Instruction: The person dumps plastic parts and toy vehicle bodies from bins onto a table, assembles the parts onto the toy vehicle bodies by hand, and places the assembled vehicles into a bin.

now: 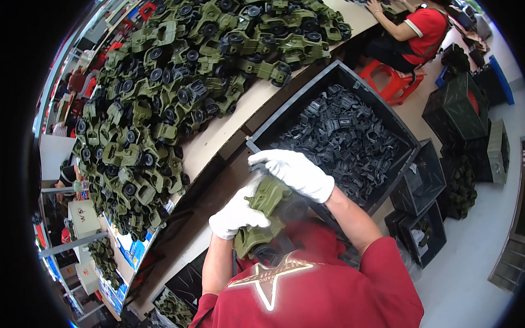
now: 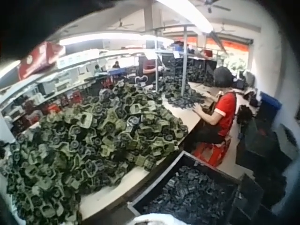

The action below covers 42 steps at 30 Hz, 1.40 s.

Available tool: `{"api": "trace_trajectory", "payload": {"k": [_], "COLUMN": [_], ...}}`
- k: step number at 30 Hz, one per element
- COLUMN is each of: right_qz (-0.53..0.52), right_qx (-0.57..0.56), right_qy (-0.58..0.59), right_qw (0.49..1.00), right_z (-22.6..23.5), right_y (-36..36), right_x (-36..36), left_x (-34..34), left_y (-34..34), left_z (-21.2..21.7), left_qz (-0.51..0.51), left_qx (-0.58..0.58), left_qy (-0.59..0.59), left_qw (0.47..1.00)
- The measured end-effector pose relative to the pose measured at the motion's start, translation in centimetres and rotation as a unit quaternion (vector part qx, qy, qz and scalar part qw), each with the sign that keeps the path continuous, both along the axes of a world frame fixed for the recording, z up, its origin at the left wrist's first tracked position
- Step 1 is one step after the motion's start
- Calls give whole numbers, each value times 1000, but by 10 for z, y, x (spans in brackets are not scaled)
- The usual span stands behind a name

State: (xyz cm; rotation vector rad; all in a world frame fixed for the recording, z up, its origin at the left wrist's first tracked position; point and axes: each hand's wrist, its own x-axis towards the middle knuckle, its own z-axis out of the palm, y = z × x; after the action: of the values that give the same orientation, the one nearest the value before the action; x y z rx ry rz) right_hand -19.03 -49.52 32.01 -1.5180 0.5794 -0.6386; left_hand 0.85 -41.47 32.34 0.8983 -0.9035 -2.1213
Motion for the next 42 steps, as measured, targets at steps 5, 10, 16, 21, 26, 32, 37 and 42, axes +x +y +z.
{"api": "trace_trajectory", "payload": {"k": [5, 10, 16, 21, 26, 32, 37, 42], "right_qz": [-183, -117, -77, -75, -70, -63, -56, -26], "right_qx": [162, 166, 174, 225, 239, 198, 223, 138], "right_qy": [-93, -53, -39, -81, -103, -71, -77, -2], "right_qw": [965, 978, 981, 968, 963, 976, 970, 990], "right_z": [-6, -1, -1, -14, -23, -25, -27, -30], "right_y": [3, 9, 13, 18, 21, 20, 19, 18], "right_x": [2, -8, -10, -11, -11, -17, -17, -18], "left_x": [-1, 3, 2, 1, 3, 1, -4, 1], "left_y": [2, 3, 3, 4, 7, 12, 16, 21], "left_z": [13, 10, 10, 27, 25, 22, 22, 14], "left_qz": [78, 99, 102, 77, 86, 89, 116, 116], "left_qx": [49, 17, 35, 53, 66, 69, 53, 65], "left_qy": [27, 23, -23, -36, -29, -39, -43, -27], "left_qw": [995, 995, 994, 995, 994, 993, 991, 991]}}
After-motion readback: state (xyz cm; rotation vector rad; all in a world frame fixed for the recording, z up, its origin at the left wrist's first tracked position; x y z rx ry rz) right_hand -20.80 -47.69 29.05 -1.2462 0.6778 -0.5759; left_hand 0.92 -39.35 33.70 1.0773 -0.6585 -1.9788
